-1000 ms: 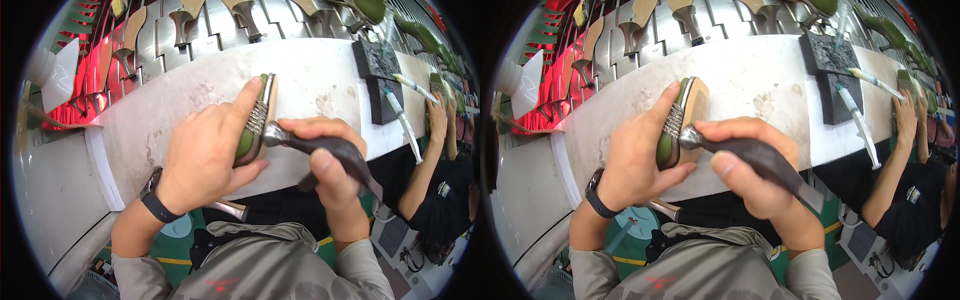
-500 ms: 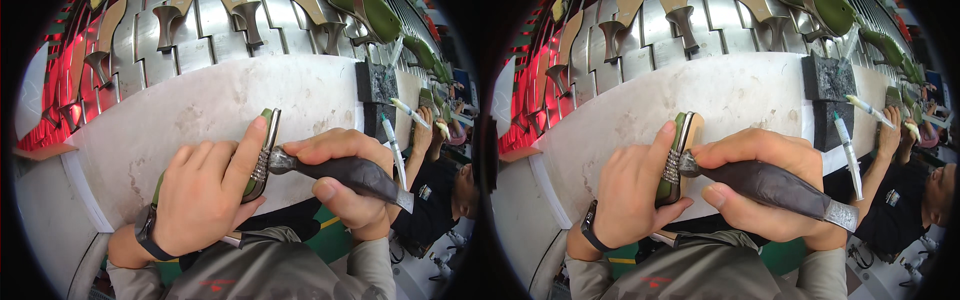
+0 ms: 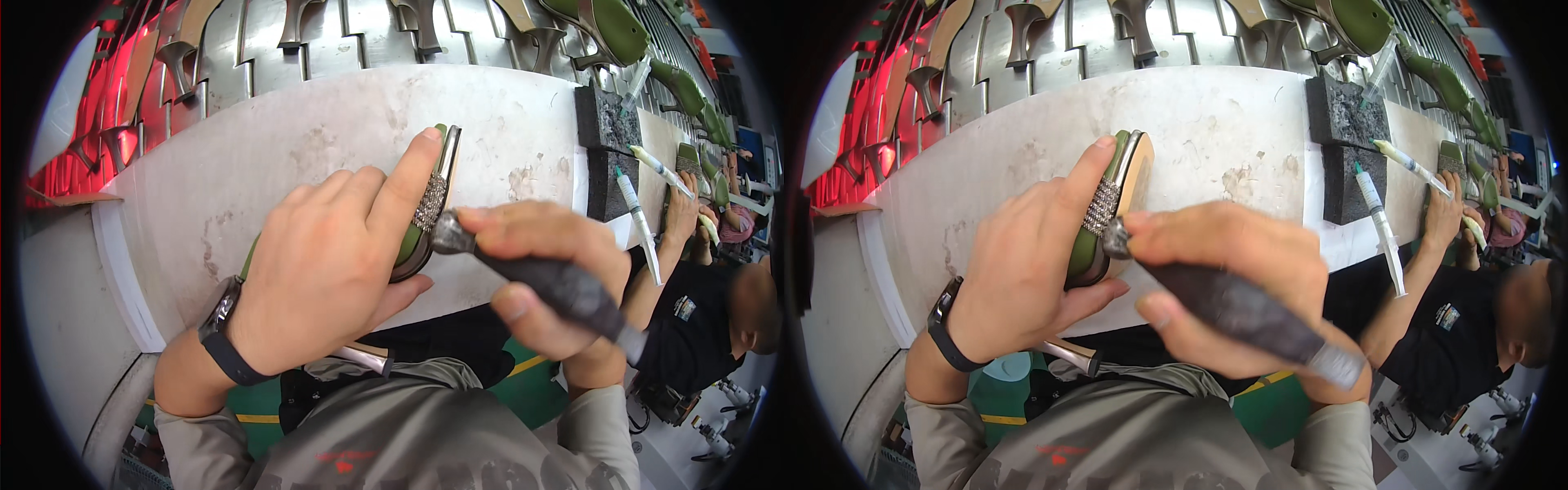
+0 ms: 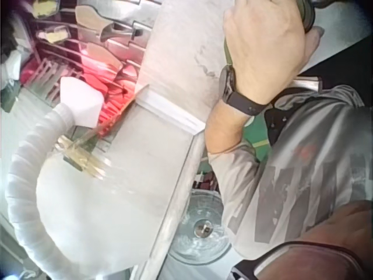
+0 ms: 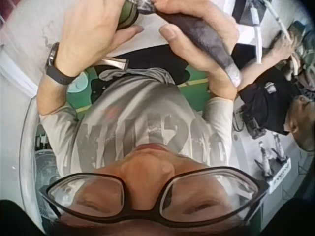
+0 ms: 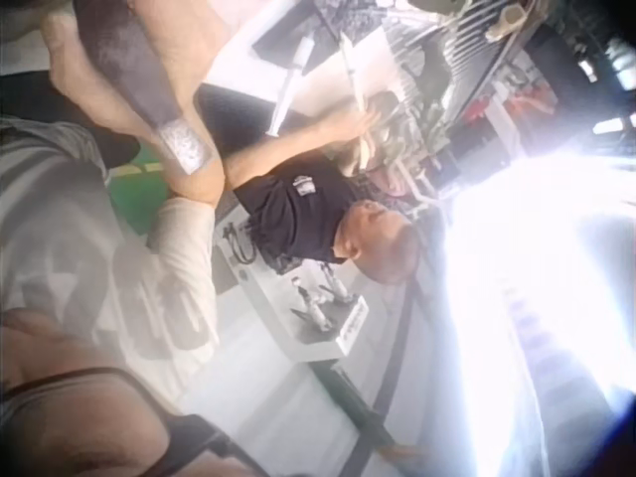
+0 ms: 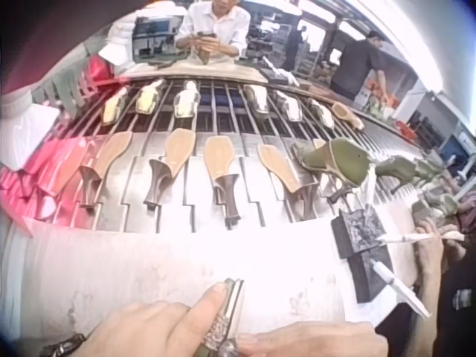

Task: The person places a pre-shaped sole onto the bottom of a partially assembled high-heel shoe, aligns it by hand, and then uses a hammer to pound the edges and surface of the sole to secure the bond. After finishing one shoe, they place it onto a moving conveyor line and pick up another unfinished shoe to repeat the process.

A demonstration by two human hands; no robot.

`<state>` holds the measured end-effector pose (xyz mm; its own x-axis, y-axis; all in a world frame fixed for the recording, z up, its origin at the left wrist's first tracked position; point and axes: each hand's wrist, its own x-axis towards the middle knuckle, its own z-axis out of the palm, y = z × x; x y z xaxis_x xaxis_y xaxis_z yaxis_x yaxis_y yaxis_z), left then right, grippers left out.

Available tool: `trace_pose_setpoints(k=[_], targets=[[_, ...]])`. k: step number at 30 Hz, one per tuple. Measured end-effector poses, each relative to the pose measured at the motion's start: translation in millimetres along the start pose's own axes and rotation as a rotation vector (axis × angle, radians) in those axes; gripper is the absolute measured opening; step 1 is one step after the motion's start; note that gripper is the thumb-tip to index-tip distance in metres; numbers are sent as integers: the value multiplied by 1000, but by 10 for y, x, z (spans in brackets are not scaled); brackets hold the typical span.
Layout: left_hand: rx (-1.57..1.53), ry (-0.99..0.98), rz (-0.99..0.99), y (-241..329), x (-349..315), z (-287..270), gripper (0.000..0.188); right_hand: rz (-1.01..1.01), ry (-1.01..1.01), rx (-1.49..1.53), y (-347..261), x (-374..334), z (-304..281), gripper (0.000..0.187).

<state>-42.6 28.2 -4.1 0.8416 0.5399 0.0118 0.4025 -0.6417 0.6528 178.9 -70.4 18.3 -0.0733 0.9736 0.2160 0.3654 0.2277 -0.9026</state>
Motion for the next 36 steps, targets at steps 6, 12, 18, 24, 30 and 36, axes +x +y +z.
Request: trace_pose_setpoints(k=[6,12,18,24,30,36], targets=[[5,25,-2,-39,-32,31,109,-131,76,-209,-61,-333,397,34],[16,80,29,-44,-97,61,109,-191,226,-406,-197,-526,865,35],[-198,124,88,-427,-256,-12,66,-214,209,-473,-200,-492,717,37],[-161,203,141,-343,-281,25,44,-181,192,-389,-224,-538,1050,40],[-182,215,125,-337,-287,46,45,-117,136,-138,-243,-472,1125,37],[-190,207,128,-396,-324,16,45,-145,141,-20,-222,-427,1176,36]])
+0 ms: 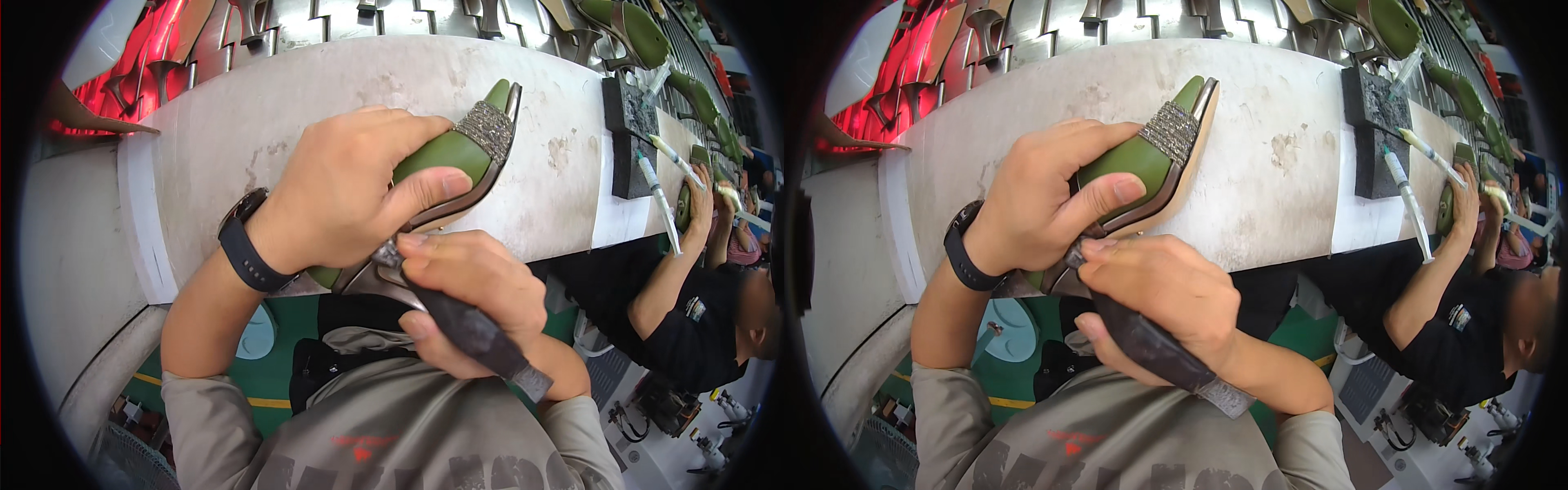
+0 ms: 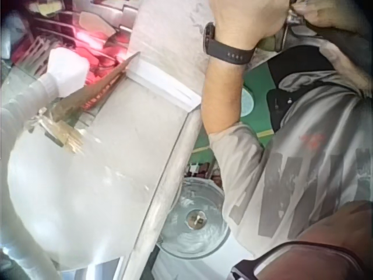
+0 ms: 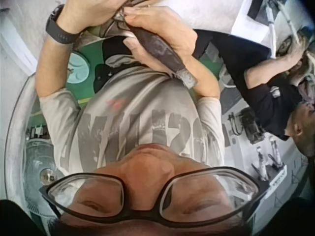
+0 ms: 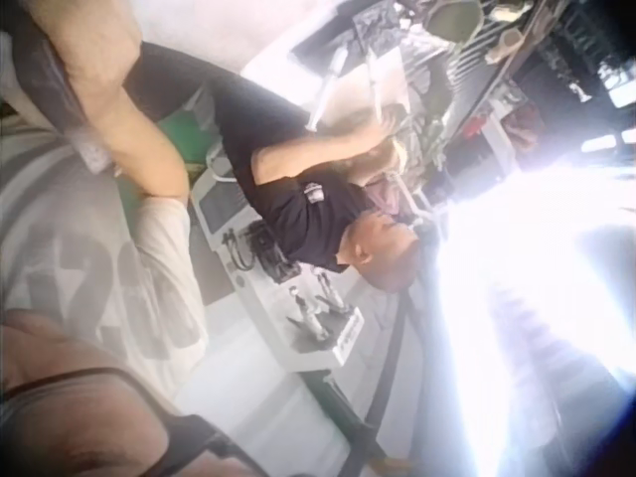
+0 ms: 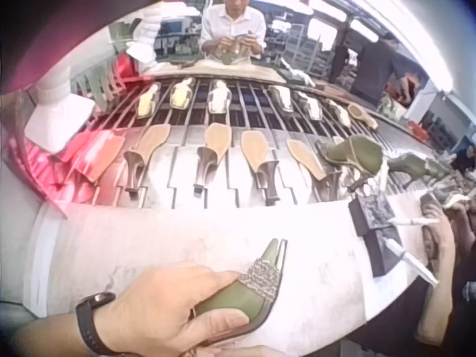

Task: The person places a pre-shaped sole onto the bottom of a partially assembled high-heel shoe, aligns it by hand, and then uses a hammer to pound the edges and surface of the sole to secure the bond. After finishing one shoe, they place it onto a moving conveyor line and pick up another unfinished shoe to repeat the process.

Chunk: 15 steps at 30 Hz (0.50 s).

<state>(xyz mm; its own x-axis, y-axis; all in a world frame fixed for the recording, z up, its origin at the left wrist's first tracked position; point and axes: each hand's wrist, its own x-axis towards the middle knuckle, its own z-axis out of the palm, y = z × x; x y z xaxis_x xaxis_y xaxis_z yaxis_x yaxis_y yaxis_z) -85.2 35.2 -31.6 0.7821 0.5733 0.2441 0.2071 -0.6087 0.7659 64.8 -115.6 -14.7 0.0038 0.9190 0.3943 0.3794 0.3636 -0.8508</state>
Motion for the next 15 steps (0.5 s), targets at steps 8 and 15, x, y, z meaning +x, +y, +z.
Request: trace_pose_setpoints(k=[8,15], targets=[[-8,8,-2,34,-9,15,40,-161,9,-542,-119,-86,-6,32],[-9,-7,-31,60,28,30,41,-128,23,-551,-152,-6,-47,36]])
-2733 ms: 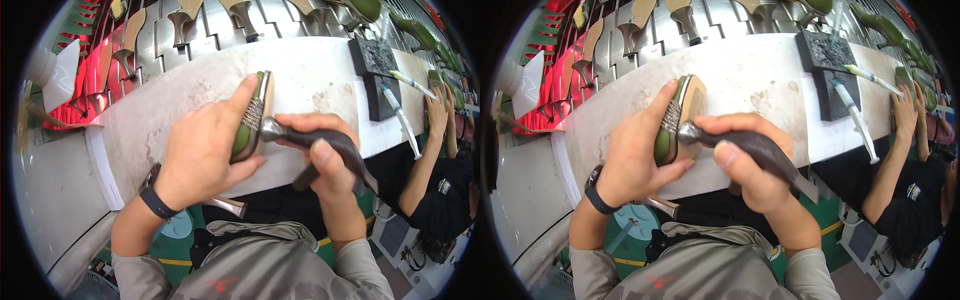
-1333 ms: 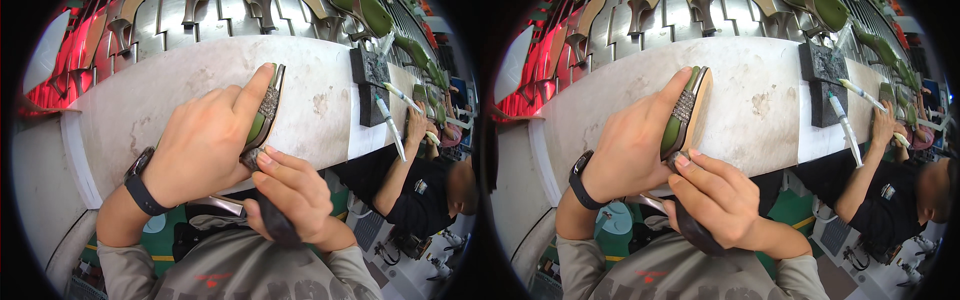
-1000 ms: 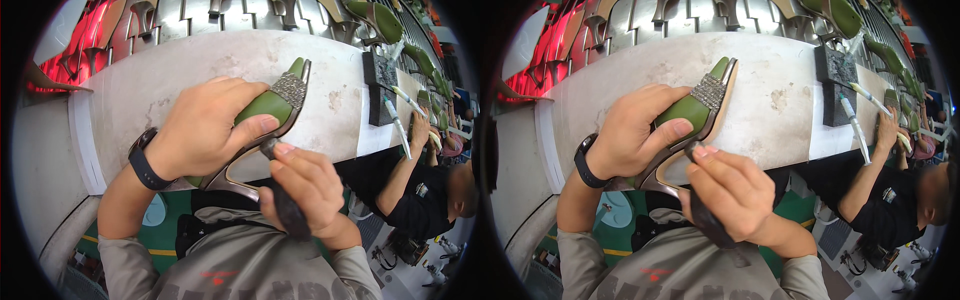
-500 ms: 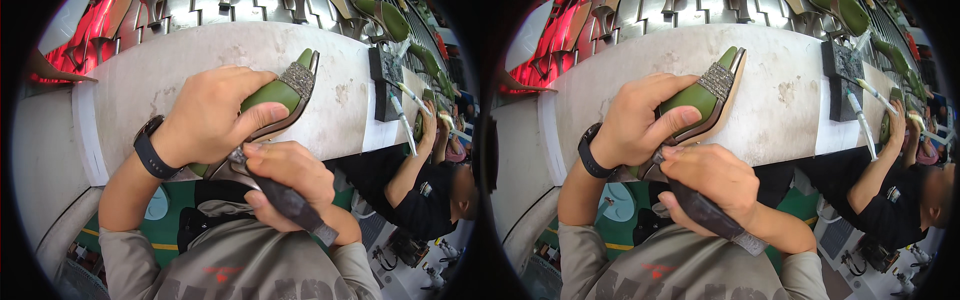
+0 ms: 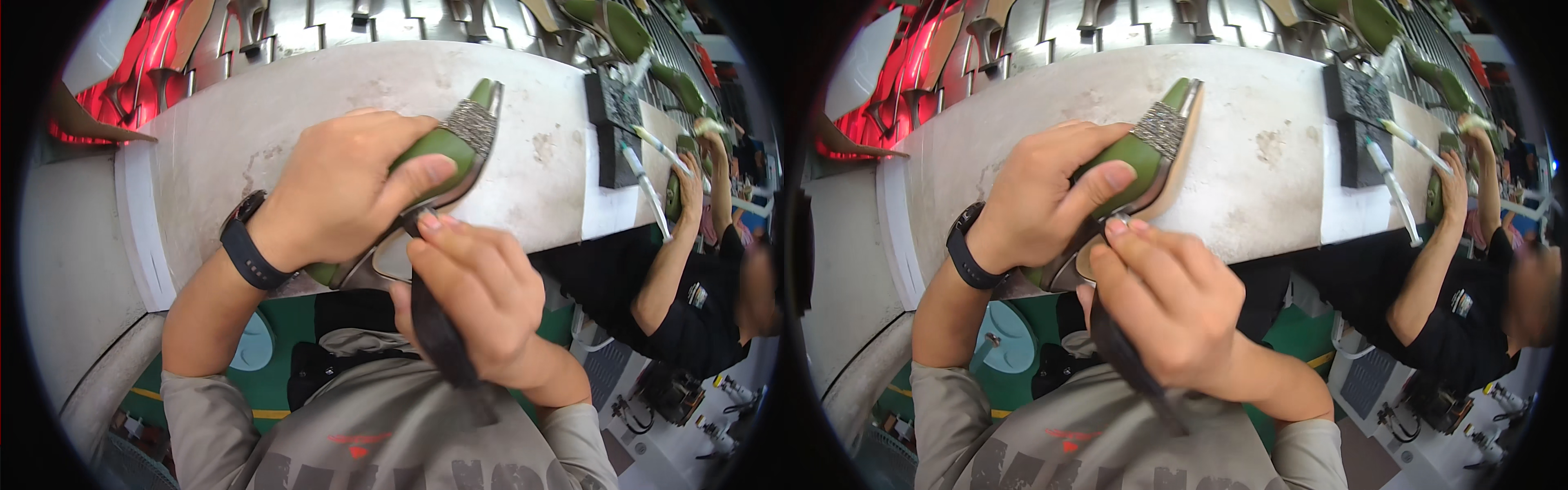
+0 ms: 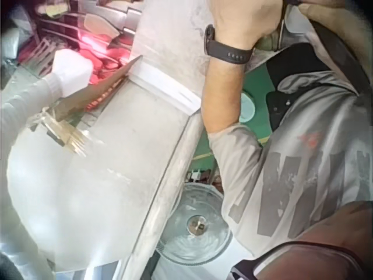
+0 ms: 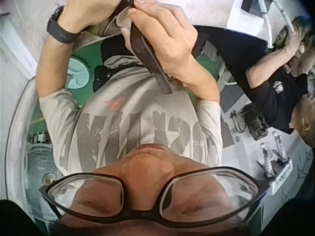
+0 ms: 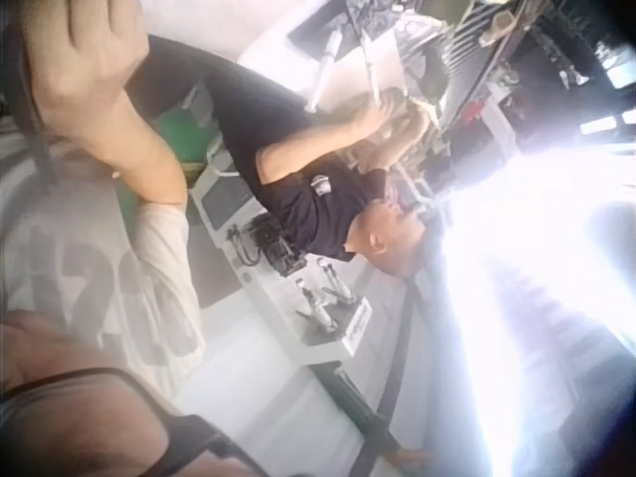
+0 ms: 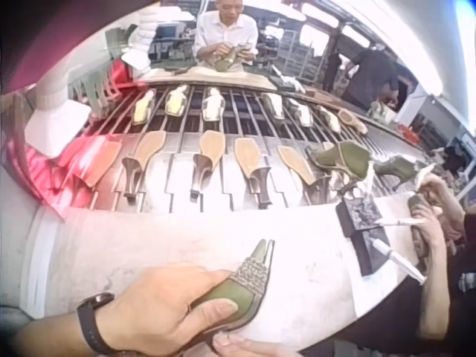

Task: The person places a pre-shaped sole onto the bottom of a partially assembled high-heel shoe, aligns it by hand, and then uses a hammer to pound the edges and surface of the sole to secure the bond. After finishing one shoe, they place it onto a moving conveyor line and pick up another unfinished shoe to repeat the process.

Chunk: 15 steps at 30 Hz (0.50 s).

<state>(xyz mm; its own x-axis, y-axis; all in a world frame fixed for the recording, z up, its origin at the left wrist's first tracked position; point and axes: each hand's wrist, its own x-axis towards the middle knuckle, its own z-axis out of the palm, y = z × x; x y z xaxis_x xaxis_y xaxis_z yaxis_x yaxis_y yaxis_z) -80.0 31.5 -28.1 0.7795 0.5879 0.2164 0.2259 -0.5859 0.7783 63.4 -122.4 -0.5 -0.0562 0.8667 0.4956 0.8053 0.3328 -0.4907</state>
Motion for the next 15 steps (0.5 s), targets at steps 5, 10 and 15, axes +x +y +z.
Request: trace_pose_setpoints(k=[5,10,15], targets=[[-16,-54,-51,109,88,-61,66,256,38,462,349,-33,-376,30],[209,-127,-136,307,303,81,91,455,226,692,464,76,-629,33],[185,-153,-205,329,379,155,79,630,3,596,513,324,-632,29]])
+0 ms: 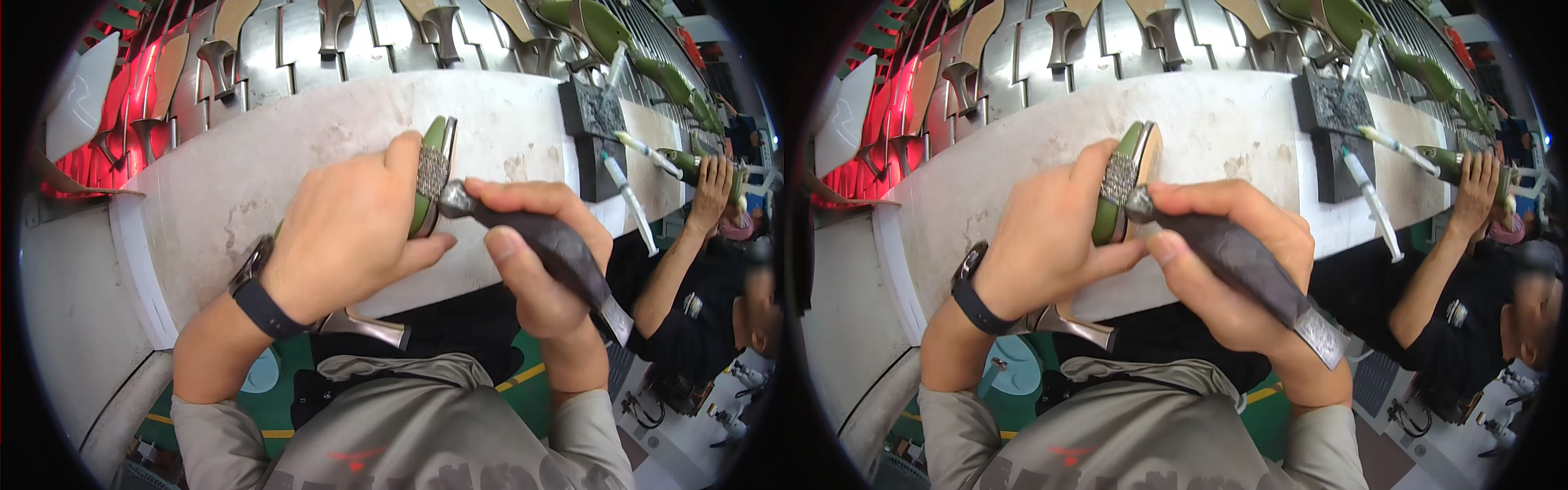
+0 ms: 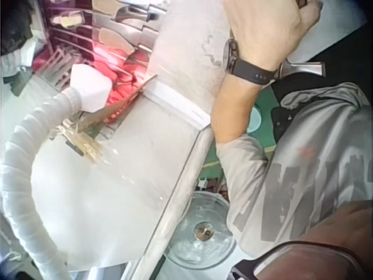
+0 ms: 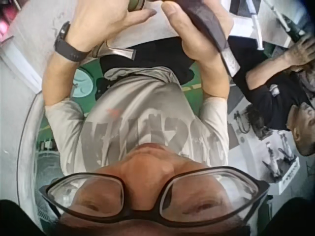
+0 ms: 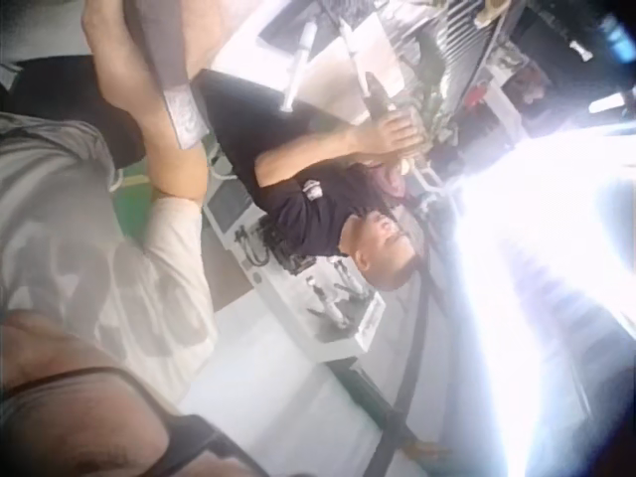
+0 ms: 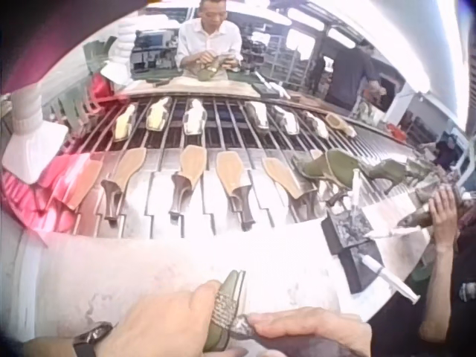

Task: The person places a pre-shaped sole onto the bottom of a partially assembled high-heel shoe, aligns it by hand, and then uses a hammer to pound the edges and surface of the sole to secure the bond. After finishing one shoe, they place it onto a moving conveyor line and pick up another unfinished shoe to repeat the process.

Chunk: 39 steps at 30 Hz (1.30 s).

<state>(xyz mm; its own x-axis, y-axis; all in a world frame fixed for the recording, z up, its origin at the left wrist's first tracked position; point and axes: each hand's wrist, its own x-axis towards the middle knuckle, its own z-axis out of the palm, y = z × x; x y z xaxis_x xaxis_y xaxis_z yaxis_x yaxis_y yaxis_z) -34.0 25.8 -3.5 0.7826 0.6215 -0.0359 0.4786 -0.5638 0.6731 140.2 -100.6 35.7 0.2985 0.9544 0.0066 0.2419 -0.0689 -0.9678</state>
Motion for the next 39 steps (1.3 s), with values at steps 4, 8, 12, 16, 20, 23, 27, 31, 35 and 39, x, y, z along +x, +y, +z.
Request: trace_pose_setpoints(k=[4,8,12,16,20,23,27,31,35,39], targets=[[42,68,74,4,-45,-14,72,34,-162,-66,-10,174,-103,29],[15,34,59,5,-32,-18,79,20,-142,17,35,304,-148,23],[32,22,44,4,-55,-19,87,-32,-140,-35,67,366,-115,22],[80,18,42,13,-66,-25,87,-142,-58,57,186,483,-84,21],[99,11,17,44,-80,-99,85,162,-11,301,156,675,-98,24],[67,15,22,16,-63,-146,86,295,80,482,257,703,-42,30],[32,339,201,190,-181,-363,97,-14,76,773,14,363,-13,27],[-324,270,403,622,-403,-674,93,-437,-5,403,-392,-126,-106,34],[-349,306,348,704,-520,-557,67,-536,-78,67,-692,-419,-165,44],[-269,477,338,789,-591,-310,58,-661,-324,-149,-1028,-563,-251,45]])
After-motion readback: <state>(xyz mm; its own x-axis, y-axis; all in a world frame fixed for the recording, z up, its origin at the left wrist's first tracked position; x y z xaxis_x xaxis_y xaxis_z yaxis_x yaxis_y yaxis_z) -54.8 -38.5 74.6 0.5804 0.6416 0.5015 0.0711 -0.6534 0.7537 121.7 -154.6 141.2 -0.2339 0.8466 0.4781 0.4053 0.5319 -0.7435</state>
